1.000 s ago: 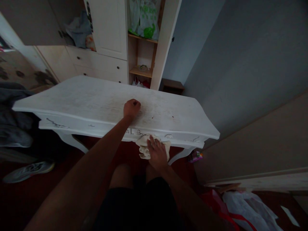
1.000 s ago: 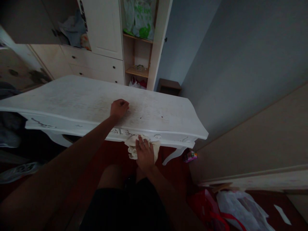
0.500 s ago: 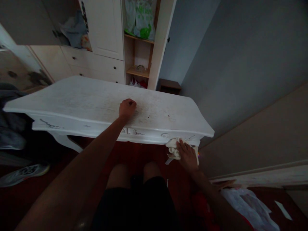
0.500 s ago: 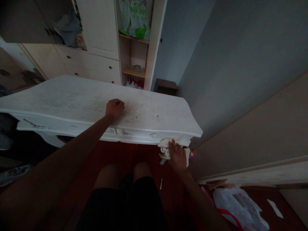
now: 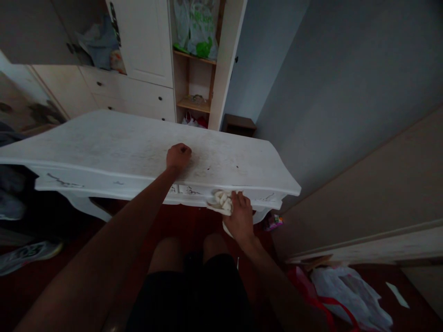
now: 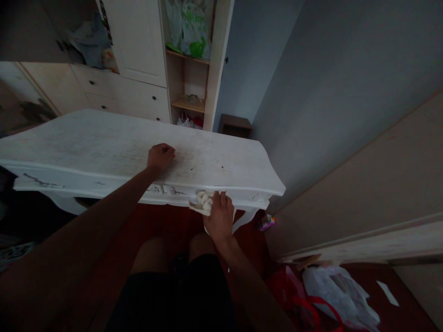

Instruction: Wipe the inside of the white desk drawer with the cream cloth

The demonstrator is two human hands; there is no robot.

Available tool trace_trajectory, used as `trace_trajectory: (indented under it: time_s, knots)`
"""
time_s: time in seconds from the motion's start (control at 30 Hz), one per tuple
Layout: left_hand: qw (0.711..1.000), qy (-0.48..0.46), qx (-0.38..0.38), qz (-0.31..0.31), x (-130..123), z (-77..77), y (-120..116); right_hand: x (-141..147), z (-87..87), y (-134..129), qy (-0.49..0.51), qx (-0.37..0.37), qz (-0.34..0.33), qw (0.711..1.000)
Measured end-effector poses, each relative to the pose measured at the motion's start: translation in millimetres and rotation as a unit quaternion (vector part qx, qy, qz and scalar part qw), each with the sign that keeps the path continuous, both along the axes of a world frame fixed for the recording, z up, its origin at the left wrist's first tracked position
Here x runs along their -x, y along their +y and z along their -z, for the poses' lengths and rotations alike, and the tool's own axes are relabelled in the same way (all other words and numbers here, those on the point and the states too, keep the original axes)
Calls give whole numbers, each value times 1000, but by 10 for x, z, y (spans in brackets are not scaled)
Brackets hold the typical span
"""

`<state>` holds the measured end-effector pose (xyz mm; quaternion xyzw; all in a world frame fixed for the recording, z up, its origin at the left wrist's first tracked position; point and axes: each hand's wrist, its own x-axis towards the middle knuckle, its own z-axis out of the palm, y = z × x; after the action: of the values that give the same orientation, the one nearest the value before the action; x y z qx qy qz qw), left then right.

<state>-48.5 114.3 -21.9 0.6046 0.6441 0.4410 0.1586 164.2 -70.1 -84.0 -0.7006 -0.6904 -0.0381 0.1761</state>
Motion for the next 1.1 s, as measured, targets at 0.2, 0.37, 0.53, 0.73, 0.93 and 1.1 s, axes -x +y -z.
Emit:
trace_trajectory:
  time_s: [0.2,0.37,0.53,0.73,0.93,1.1]
  knots:
    - [1000,16,-1,1,1,6,14,499,-104,-55,-3,31,-65,997]
    - [1000,0,2,3,0,9,16,882,-62,26,6,22,-145,989]
    - [1000,4,-7,7,-4,16,13,1054,-11,174,-24,16,-179,983]
    - [1000,5,6,5,-13,21,18,1001,130,227,-94,22,-249,964]
    - [1000,5,5,8,-12,13,1,952,195,222,-130,47,-265,954]
    - [1000,0,10,9,-14,1,-15,888,162,244,-152,68,-296,941]
